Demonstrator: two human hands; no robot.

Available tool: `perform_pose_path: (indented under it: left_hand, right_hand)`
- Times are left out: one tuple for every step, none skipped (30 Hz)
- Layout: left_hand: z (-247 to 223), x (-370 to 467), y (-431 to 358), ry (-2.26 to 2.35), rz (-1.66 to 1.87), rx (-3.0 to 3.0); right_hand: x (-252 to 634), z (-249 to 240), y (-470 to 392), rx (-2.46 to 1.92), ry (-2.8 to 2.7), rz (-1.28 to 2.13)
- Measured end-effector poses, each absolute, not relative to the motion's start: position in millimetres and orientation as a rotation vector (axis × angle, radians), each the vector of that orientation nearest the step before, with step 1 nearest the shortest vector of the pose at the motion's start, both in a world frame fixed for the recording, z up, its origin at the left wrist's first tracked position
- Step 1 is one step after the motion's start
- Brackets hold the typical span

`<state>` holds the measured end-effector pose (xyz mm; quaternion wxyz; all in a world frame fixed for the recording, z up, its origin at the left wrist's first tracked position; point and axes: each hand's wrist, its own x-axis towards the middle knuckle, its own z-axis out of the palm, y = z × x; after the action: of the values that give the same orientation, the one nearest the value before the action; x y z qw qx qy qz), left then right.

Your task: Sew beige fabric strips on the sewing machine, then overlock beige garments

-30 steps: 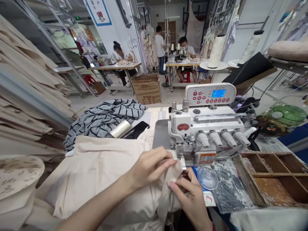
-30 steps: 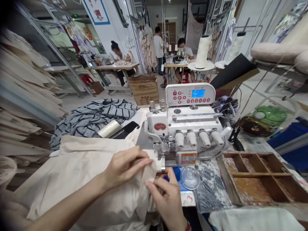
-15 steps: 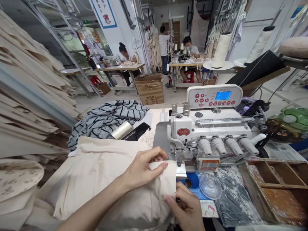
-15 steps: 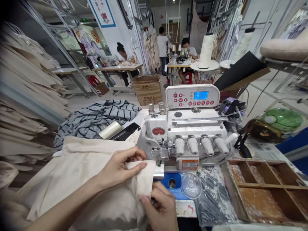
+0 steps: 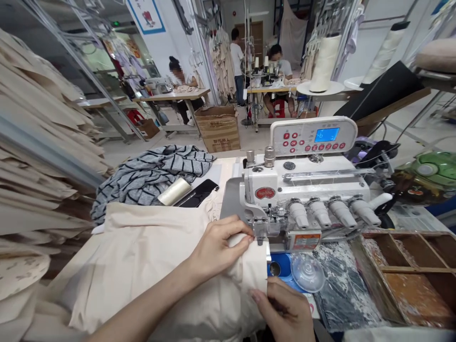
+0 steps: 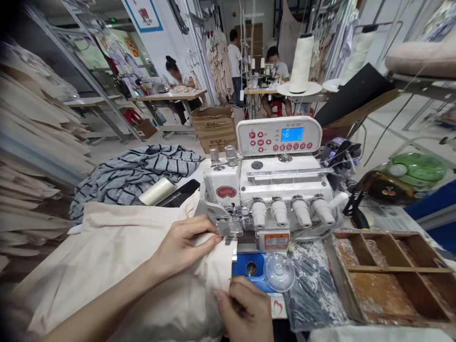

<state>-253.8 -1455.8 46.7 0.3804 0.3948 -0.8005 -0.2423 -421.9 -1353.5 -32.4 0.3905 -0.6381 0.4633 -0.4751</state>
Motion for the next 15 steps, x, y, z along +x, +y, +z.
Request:
perform_pose_path:
  left_hand:
    - [46.4,-254.4,-1455.8,-2.038,-0.611,1.015]
    - [46.1,-254.4,-1456.5,-2.035,-0.604,1.02]
    - [45.9,-254.2,-1458.3,-2.035,-0.598,1.021]
    - [45.7,-253.9,-1461.4,-2.036,-0.59,1.023]
    - [45.6,-253.7,-1465.9,-2.037,-0.578,1.035]
    - [45.6,-253.8,-1471.9,-2.038,-0.568,1.058]
    - [45.7,-254.0,-1478.6,-2.04,-0.563,1.087]
    - [46.0,-254.2,-1485.3,-2.042,-0.554,1.113]
    - [46.5,-254.3,-1490.9,-2.04,-0.537,1.134]
    - [47.0,-254.1,-1494.0,-2.033,-0.518,1.149]
    - [47.3,-253.4,-1493.8,-2.019,-0.469,1.148]
    - [46.9,-252.3,-1489.6,-1.99,-0.375,1.12]
    - [45.5,-250.5,-1481.3,-1.951,-0.252,1.074]
    - [42.6,-248.1,-1469.6,-1.912,-0.137,1.02]
    - [37.8,-245.0,-1455.6,-1.893,-0.061,0.979]
  right_hand:
    - [-422.8,-33.7,-1353.1,-1.626,1.178,-1.214]
    - [-423.0,-35.0,-1352.7,-1.631,1.183,-1.228]
    - [-423.0,-35.9,-1352.7,-1.641,1.187,-1.243]
    - [-423.1,-35.6,-1353.5,-1.659,1.197,-1.26]
    - [-423.5,-33.8,-1355.5,-1.688,1.201,-1.268]
    - [-424.3,-30.6,-1358.7,-1.713,1.202,-1.265]
    - [-425.4,-26.2,-1363.0,-1.723,1.2,-1.26]
    - [-426.4,-21.4,-1367.8,-1.715,1.197,-1.256]
    - [-426.9,-17.0,-1372.4,-1.686,1.191,-1.258]
    - [-426.8,-14.1,-1375.8,-1.636,1.184,-1.255]
    - [-425.8,-13.5,-1377.4,-1.571,1.177,-1.272]
    - [-423.9,-15.4,-1376.8,-1.502,1.173,-1.304]
    - [-421.3,-20.0,-1374.2,-1.443,1.177,-1.334]
    - [-418.2,-26.8,-1369.9,-1.394,1.193,-1.357]
    - [-415.1,-35.1,-1364.7,-1.356,1.218,-1.365]
